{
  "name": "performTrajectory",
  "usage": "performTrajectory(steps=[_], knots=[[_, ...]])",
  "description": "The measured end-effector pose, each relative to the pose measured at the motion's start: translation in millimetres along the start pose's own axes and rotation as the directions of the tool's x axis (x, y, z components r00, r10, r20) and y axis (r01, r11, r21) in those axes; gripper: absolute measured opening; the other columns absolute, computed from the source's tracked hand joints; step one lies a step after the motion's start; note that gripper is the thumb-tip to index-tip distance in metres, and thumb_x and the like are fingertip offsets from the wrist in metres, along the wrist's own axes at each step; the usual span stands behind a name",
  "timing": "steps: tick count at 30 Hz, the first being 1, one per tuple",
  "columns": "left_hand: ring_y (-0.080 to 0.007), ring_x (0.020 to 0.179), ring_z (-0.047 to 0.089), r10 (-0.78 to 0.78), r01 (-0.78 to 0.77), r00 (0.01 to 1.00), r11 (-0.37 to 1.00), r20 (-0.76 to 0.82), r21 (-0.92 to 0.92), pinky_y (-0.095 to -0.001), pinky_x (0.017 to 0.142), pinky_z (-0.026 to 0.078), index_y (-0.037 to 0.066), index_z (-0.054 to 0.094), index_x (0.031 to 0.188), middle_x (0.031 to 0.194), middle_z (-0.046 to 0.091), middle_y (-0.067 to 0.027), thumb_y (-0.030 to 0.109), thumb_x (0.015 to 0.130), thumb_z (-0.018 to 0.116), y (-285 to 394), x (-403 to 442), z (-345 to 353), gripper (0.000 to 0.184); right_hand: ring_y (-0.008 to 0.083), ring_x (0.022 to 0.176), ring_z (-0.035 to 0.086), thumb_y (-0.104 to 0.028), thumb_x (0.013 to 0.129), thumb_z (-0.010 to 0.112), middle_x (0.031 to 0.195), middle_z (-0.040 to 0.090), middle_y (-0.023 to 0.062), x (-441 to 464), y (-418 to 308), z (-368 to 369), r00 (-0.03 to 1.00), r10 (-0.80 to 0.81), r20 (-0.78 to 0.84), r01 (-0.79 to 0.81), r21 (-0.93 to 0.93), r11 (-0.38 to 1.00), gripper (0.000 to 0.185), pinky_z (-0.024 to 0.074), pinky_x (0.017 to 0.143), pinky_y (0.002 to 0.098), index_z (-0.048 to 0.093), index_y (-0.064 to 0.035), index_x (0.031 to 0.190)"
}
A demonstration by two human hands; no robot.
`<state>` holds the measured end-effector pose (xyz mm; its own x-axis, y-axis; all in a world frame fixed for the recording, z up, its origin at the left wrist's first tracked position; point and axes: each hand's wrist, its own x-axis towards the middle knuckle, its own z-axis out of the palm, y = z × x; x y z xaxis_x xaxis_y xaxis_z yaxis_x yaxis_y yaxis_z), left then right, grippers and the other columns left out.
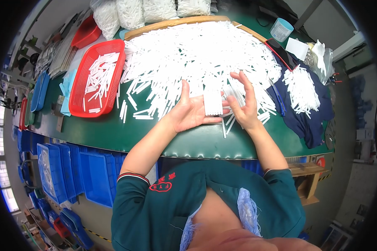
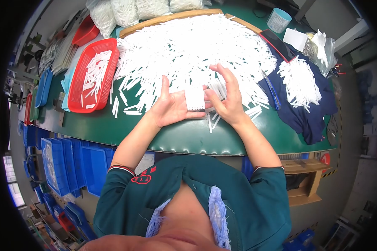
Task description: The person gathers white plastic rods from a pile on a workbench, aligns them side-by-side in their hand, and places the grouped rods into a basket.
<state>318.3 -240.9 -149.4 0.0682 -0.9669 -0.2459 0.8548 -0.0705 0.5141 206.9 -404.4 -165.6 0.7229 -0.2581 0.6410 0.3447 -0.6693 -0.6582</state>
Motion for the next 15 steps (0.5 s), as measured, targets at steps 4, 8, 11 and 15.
performTrajectory(steps=[4, 8, 11, 15], knots=[[-0.0326, 0.126, 0.04, 0.043, -0.043, 0.999, 0.999, 0.031, -0.001, -0.0458, 0.103, 0.032, 0.004, 0.027, 0.14, 0.136, 0.039, -0.0215, 0.086, 0.068, 0.003, 2.2, 1.2, -5.1, 0.111, 0.0323, 0.118, 0.045, -0.023, 0.069, 0.075, 0.128, 0.048, 0.0164, 3.1, -6.0, -0.1, 0.986, -0.1, 0.131, 0.104, -0.021, 0.994, 0.082, 0.0304, 0.103, 0.0434, 0.032, -0.0005, 0.135], [-0.0338, 0.124, 0.043, 0.085, -0.084, 0.996, 0.995, 0.04, -0.045, -0.0462, 0.102, 0.035, 0.003, 0.026, 0.139, 0.135, 0.04, -0.0227, 0.085, 0.069, 0.006, 5.1, -0.3, -4.2, 0.109, 0.0334, 0.119, 0.045, -0.029, 0.064, 0.079, 0.129, 0.047, 0.0165, 7.1, -11.4, 0.5, 0.973, -0.134, 0.19, 0.157, -0.116, 0.981, 0.089, 0.0304, 0.103, 0.0455, 0.032, -0.0008, 0.134], [-0.0342, 0.123, 0.043, 0.093, -0.091, 0.995, 0.995, 0.04, -0.045, -0.0466, 0.102, 0.035, 0.003, 0.025, 0.139, 0.134, 0.04, -0.023, 0.084, 0.07, 0.007, 4.4, -0.1, -5.9, 0.108, 0.0325, 0.118, 0.045, -0.028, 0.064, 0.078, 0.128, 0.048, 0.0153, 7.3, -10.1, 0.3, 0.968, -0.13, 0.217, 0.158, -0.115, 0.981, 0.089, 0.0306, 0.102, 0.046, 0.031, -0.0015, 0.135], [-0.0343, 0.124, 0.042, 0.081, -0.08, 0.995, 0.997, 0.055, -0.005, -0.0464, 0.102, 0.035, 0.003, 0.023, 0.14, 0.134, 0.04, -0.0229, 0.083, 0.071, 0.008, 4.6, -0.4, -3.1, 0.107, 0.0316, 0.117, 0.046, -0.027, 0.064, 0.078, 0.127, 0.05, 0.0138, 8.1, -11.9, 0.3, 0.954, -0.106, 0.281, 0.13, -0.068, 0.989, 0.089, 0.0307, 0.102, 0.0461, 0.031, -0.0021, 0.136]])
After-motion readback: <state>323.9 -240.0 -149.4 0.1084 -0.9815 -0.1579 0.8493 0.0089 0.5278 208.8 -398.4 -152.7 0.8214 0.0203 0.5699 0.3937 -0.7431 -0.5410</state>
